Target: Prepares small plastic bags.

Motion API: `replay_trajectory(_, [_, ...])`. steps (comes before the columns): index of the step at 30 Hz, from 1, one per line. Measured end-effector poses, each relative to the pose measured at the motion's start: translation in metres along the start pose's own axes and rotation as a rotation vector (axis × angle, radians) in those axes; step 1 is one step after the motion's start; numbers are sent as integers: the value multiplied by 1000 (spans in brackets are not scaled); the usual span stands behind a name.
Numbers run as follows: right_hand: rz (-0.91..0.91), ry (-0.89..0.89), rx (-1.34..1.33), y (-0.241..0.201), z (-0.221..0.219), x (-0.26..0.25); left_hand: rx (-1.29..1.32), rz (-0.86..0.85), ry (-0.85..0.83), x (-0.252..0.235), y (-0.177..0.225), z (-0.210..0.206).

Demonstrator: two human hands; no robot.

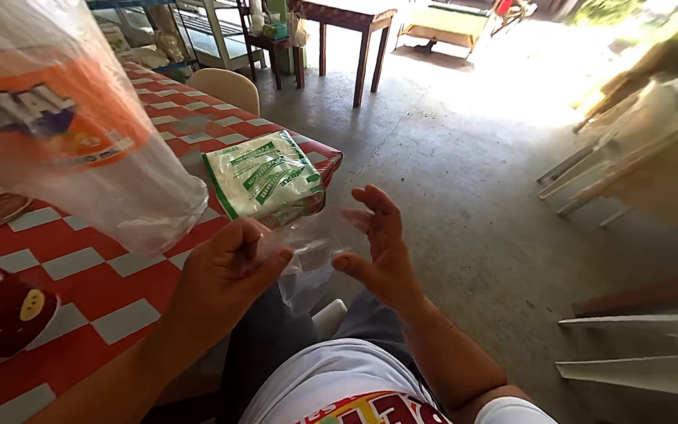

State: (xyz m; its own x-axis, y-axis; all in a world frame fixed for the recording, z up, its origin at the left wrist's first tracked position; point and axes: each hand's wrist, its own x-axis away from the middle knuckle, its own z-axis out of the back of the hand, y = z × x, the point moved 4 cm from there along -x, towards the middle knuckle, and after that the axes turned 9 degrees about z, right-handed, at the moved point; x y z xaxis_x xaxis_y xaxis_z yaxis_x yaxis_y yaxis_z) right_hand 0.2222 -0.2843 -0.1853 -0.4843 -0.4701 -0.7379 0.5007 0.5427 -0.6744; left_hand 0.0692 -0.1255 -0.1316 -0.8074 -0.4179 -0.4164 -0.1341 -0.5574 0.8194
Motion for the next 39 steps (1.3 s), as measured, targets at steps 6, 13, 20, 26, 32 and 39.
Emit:
replay_trajectory(6, [-95,17,-163,5,15,0,73,73,-144,-1,-11,-1])
replay_trajectory(13, [-40,-39,-166,4,16,0,293,120,-155,-10,-19,4])
replay_trajectory(20, [1,-27,-89,8,16,-1,381,200,-114,-11,-17,4])
replay_trajectory(26, [49,10,-11,10,19,1,371,240,-57,-9,-15,2])
replay_trajectory(32, [59,-25,-207,9,15,1,346,288,-59,-7,-13,1])
replay_trajectory(39, [-50,-226,-507,12,9,3,605,214,-235,-8,-10,-4])
